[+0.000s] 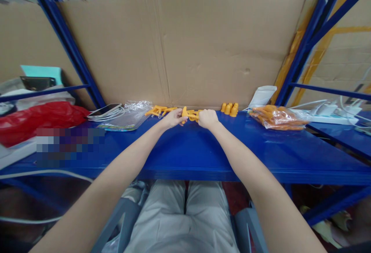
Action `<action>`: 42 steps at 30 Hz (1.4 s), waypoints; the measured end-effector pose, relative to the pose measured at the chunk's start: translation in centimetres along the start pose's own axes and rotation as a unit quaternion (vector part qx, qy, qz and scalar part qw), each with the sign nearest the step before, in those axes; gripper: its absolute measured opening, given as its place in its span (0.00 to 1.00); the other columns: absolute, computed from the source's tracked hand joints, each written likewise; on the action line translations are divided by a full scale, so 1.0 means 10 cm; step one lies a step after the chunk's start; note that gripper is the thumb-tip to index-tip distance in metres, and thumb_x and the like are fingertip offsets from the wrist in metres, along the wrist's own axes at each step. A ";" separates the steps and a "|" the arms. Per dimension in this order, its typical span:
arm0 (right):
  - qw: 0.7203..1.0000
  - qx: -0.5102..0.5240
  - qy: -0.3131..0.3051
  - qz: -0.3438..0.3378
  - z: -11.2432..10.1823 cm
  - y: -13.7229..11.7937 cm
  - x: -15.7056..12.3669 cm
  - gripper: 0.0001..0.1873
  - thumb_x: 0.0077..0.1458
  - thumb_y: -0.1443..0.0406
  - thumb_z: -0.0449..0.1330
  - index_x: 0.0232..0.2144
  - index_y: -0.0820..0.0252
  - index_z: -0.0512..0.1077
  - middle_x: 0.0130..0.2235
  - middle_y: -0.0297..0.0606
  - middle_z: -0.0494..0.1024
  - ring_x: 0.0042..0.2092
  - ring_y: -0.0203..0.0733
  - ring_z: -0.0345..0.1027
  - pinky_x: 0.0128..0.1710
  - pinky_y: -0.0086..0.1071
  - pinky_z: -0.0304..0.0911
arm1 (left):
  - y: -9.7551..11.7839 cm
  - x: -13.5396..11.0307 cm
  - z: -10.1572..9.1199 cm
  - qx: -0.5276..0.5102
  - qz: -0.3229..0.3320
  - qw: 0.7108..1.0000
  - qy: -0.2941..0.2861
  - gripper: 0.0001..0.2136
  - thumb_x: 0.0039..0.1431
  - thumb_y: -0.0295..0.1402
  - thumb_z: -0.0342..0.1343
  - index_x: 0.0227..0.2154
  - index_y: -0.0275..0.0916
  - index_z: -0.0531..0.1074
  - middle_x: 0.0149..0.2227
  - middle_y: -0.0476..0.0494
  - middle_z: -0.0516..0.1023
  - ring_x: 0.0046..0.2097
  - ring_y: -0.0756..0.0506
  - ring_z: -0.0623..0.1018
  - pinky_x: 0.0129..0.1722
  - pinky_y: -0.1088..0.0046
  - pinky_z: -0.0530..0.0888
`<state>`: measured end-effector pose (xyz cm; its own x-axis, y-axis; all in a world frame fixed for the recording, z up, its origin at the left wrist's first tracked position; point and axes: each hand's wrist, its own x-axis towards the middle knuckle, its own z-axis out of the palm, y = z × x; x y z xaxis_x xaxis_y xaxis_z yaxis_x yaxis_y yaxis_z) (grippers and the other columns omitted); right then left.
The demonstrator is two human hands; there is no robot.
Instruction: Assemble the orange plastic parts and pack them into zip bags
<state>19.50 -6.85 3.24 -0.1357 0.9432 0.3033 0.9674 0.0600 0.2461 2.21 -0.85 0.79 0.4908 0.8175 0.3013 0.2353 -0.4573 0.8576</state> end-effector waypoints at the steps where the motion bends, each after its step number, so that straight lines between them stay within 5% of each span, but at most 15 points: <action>1: 1.000 0.002 -0.003 -0.001 0.00 0.01 0.00 0.21 0.61 0.60 0.52 0.47 0.67 0.78 0.43 0.57 0.81 0.49 0.53 0.76 0.46 0.35 0.66 | 0.00 0.00 0.01 0.009 0.013 1.000 0.002 0.08 0.55 0.27 0.62 0.34 0.35 0.67 0.24 0.51 0.74 0.25 0.53 0.74 0.25 0.80 0.71; 9: 0.999 0.021 -0.022 -0.032 -0.03 0.11 0.01 0.22 0.60 0.61 0.51 0.45 0.66 0.79 0.43 0.55 0.82 0.49 0.53 0.76 0.44 0.34 0.68 | 0.15 -0.06 0.04 0.178 0.094 0.978 0.047 0.06 0.55 0.27 0.60 0.34 0.35 0.70 0.27 0.50 0.72 0.29 0.50 0.73 0.32 0.75 0.68; 15: 0.998 0.041 -0.037 -0.043 -0.08 0.13 0.01 0.23 0.60 0.61 0.49 0.45 0.67 0.79 0.43 0.54 0.82 0.48 0.52 0.77 0.42 0.34 0.67 | 0.22 -0.13 0.02 0.308 0.156 0.935 0.079 0.05 0.58 0.30 0.58 0.36 0.37 0.71 0.30 0.49 0.74 0.33 0.48 0.73 0.35 0.74 0.67; 22: 0.998 0.045 -0.035 -0.039 -0.07 0.12 0.00 0.22 0.61 0.61 0.50 0.46 0.65 0.79 0.43 0.53 0.82 0.47 0.52 0.77 0.42 0.34 0.67 | 0.25 -0.16 -0.01 0.358 0.189 0.911 0.085 0.07 0.59 0.31 0.58 0.39 0.36 0.72 0.38 0.42 0.79 0.40 0.44 0.77 0.41 0.71 0.69; 27: 1.000 -0.003 -0.004 -0.025 -0.03 0.09 -0.02 0.21 0.61 0.62 0.50 0.44 0.66 0.79 0.42 0.56 0.81 0.48 0.53 0.76 0.43 0.35 0.67 | 0.23 -0.18 -0.02 0.334 0.082 0.938 0.049 0.15 0.62 0.45 0.54 0.32 0.36 0.73 0.30 0.44 0.77 0.34 0.45 0.77 0.35 0.73 0.69; 31: 0.999 -0.010 0.033 -0.013 -0.04 0.08 -0.01 0.20 0.61 0.63 0.51 0.43 0.67 0.79 0.41 0.58 0.81 0.48 0.53 0.76 0.42 0.34 0.67 | 0.25 -0.21 -0.01 0.229 -0.098 0.969 0.004 0.26 0.63 0.56 0.44 0.34 0.35 0.72 0.23 0.46 0.75 0.22 0.49 0.72 0.22 0.75 0.65; 35: 0.999 -0.008 0.048 -0.006 -0.06 0.08 0.00 0.18 0.60 0.66 0.51 0.43 0.69 0.79 0.41 0.58 0.81 0.47 0.53 0.77 0.43 0.36 0.66 | 0.31 -0.20 0.00 0.084 -0.152 0.985 -0.006 0.31 0.64 0.59 0.36 0.30 0.36 0.70 0.22 0.45 0.74 0.19 0.51 0.69 0.18 0.76 0.61; 42: 0.998 -0.011 0.047 -0.026 -0.05 0.07 -0.01 0.18 0.61 0.68 0.49 0.43 0.70 0.78 0.42 0.60 0.80 0.46 0.55 0.77 0.42 0.37 0.64 | 0.26 -0.15 0.00 -0.132 -0.238 0.962 -0.032 0.22 0.64 0.52 0.49 0.27 0.37 0.68 0.21 0.46 0.75 0.18 0.52 0.68 0.19 0.76 0.63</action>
<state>20.10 -7.10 3.79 -0.2059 0.9038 0.3752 0.9538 0.0997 0.2833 2.12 -3.27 2.55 0.4325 0.8855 -0.1698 0.2277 0.0749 0.9708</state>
